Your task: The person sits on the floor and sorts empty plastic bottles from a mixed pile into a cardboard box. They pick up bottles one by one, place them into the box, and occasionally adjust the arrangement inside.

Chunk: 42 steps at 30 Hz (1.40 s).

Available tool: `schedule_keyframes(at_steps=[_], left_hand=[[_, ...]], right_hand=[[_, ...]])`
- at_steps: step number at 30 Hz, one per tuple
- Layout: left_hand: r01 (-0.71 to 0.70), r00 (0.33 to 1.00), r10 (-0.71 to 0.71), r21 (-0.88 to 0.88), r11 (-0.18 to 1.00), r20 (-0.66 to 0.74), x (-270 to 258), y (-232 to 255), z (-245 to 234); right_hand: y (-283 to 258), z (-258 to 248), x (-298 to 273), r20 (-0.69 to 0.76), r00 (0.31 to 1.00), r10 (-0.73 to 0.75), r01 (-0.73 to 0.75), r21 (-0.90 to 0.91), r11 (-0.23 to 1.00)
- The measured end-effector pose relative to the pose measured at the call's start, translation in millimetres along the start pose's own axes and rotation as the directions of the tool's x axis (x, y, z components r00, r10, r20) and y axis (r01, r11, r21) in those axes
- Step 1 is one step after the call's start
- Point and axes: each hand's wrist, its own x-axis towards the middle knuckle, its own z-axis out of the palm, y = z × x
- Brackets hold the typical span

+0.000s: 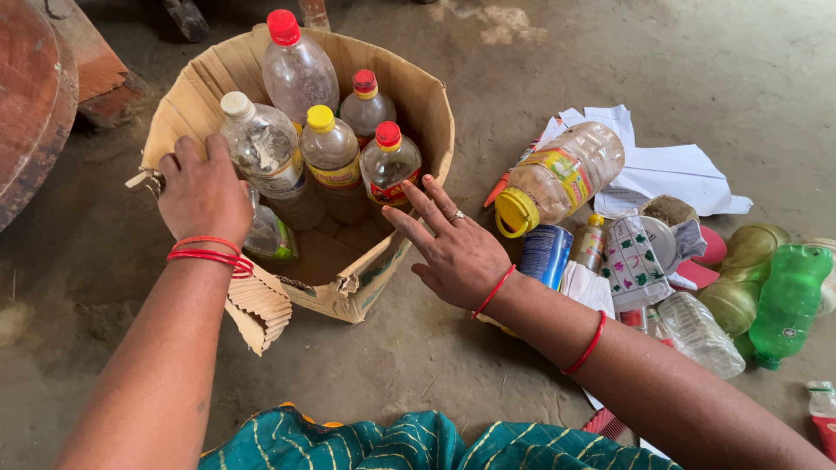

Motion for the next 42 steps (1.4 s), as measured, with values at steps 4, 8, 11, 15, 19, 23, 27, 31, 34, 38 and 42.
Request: schedule_keyframes(at_steps=[4,8,11,15,19,23,27,31,34,38,42], left_hand=[[0.016,1.0,-0.016,-0.001,1.0,0.017,-1,-2,-1],[0.011,1.0,-0.01,-0.011,1.0,0.013,-1,0,-4],[-0.023,0.999,0.022,-0.028,0.999,-0.024,-1,4,-8],[-0.099,0.987,0.092,-0.05,0.994,-0.132,2,14,-18],[-0.159,0.974,0.144,-0.079,0.984,-0.175,1,30,-27],[-0.219,0.964,0.197,-0.113,0.969,-0.18,-2,47,-35],[-0.286,0.953,0.265,-0.144,0.947,-0.149,-7,69,-40],[-0.344,0.936,0.321,-0.184,0.921,-0.142,-16,96,-46],[-0.413,0.91,0.389,-0.218,0.884,-0.144,-26,116,-53],[-0.521,0.852,0.479,-0.252,0.816,-0.211,-40,142,-58],[-0.607,0.794,0.557,-0.258,0.752,-0.246,-55,164,-62]], right_hand=[[-1,-1,-1,0.009,1.0,0.007,-0.007,0.001,1.0],[-1,-1,0,0.012,1.0,0.011,-0.011,-0.005,1.0],[0,0,0,0.013,1.0,0.012,-0.012,-0.006,1.0],[-1,0,-1,0.011,1.0,0.011,-0.011,-0.008,1.0],[-1,0,-1,0.008,1.0,0.009,-0.009,-0.012,1.0],[-2,0,-1,0.04,0.999,0.035,-0.035,0.009,0.999],[-2,-1,-3,0.039,0.998,0.041,-0.042,0.012,0.999],[-2,-4,-4,0.018,1.0,0.025,-0.025,0.021,0.999],[0,-4,-7,0.027,0.999,0.029,-0.031,0.06,0.998],[7,4,-19,0.015,1.0,0.025,-0.026,0.075,0.997],[28,10,-38,0.016,0.999,0.043,-0.044,0.069,0.997]])
